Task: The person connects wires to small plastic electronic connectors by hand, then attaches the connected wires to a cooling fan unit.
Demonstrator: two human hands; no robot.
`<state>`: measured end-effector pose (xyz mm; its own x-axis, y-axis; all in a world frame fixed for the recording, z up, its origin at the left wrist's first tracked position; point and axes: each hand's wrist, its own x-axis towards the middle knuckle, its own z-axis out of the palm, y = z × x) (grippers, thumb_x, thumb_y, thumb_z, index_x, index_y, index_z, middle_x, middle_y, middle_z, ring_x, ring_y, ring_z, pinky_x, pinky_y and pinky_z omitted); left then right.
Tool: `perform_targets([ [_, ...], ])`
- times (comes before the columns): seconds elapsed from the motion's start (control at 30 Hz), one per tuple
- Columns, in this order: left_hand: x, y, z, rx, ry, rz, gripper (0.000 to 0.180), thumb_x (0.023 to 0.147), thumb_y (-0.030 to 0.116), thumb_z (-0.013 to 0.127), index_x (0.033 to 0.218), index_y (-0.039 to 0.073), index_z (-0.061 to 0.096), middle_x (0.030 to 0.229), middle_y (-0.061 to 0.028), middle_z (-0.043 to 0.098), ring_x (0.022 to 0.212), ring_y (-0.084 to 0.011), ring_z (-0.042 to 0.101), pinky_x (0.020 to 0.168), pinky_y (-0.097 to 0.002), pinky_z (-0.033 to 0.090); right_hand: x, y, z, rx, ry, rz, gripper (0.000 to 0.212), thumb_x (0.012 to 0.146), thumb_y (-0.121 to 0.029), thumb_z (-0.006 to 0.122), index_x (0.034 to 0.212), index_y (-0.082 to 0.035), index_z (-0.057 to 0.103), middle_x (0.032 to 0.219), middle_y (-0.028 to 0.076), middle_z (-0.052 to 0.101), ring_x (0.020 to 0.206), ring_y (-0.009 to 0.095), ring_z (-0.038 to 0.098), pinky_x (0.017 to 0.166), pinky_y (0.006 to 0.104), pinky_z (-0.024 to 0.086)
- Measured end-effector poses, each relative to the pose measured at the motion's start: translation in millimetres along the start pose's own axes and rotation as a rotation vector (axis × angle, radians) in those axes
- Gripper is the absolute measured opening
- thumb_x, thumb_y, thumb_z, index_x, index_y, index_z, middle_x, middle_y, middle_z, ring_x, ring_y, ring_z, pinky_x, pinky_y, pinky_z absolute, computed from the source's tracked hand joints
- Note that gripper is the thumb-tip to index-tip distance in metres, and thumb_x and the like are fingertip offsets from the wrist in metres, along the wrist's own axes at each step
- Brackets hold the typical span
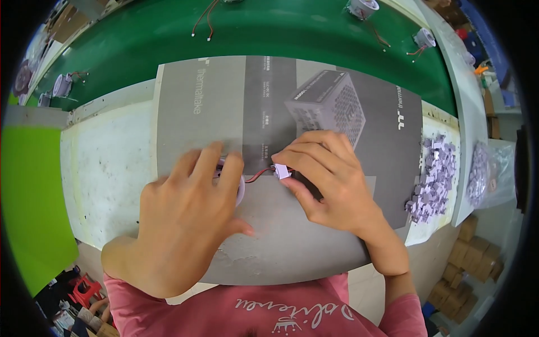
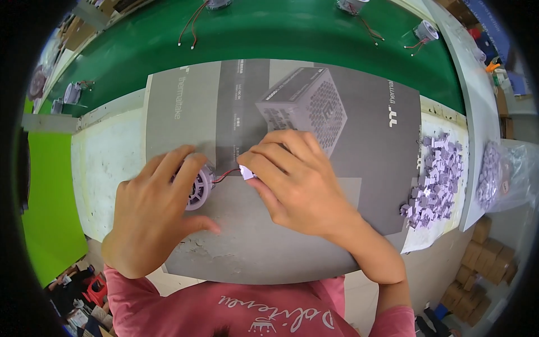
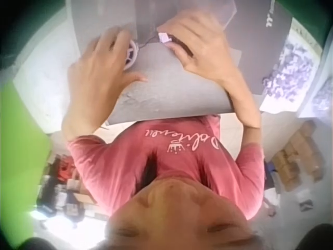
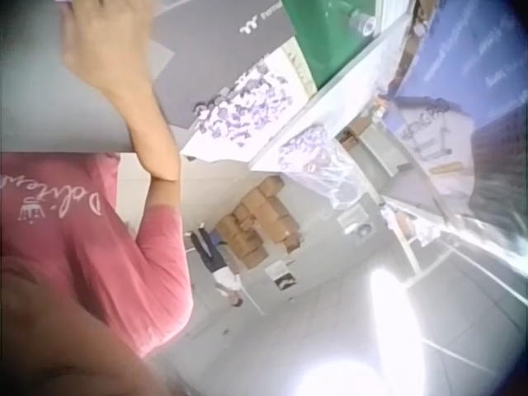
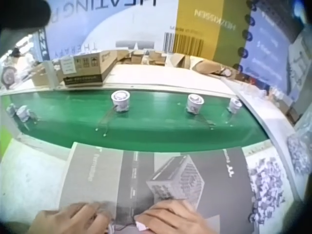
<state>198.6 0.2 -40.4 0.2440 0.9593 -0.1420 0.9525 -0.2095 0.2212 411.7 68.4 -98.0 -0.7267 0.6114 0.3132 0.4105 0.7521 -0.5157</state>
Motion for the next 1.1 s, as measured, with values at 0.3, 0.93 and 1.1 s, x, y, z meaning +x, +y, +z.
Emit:
perform_targets([
  [0.3, 7, 3, 13, -0.182, 0.029, -0.016, 0.058, 0.065, 0.016, 0.086, 0.114, 0.005, 0.058, 0.108, -0.0085, 0.063, 0.092, -0.0293, 0.062, 0.072, -0.0394, 0.054, 1, -7, 1, 0.013, -0.005, -0.038, 0.033, 0.072, -0.006, 0.077, 0.103, -0.004, 0.07, 0.098, 0.007, 0.068, 0.096, 0.026, 0.061, 0.08, 0.0378, 0.046],
  [0.93, 30, -27, 3, -0.781, -0.055, 0.122, 0.066, 0.062, 0.011, 0.09, 0.122, 0.007, 0.063, 0.112, -0.0103, 0.068, 0.096, -0.0267, 0.069, 0.069, -0.0355, 0.06, 1, -5, -11, 0.318, 0.245, 0.081, 0.034, 0.069, 0.001, 0.082, 0.101, -0.001, 0.072, 0.094, 0.013, 0.07, 0.079, 0.028, 0.066, 0.069, 0.0354, 0.053],
  [1.1, 30, -25, 2, -0.81, -0.03, 0.14, 0.066, 0.061, 0.012, 0.09, 0.122, 0.008, 0.065, 0.114, -0.0078, 0.069, 0.099, -0.0239, 0.069, 0.07, -0.0338, 0.061, 3, -5, -13, 0.248, 0.258, 0.02, 0.034, 0.068, 0.001, 0.081, 0.101, -0.001, 0.074, 0.094, 0.012, 0.07, 0.077, 0.026, 0.066, 0.065, 0.0328, 0.053],
])
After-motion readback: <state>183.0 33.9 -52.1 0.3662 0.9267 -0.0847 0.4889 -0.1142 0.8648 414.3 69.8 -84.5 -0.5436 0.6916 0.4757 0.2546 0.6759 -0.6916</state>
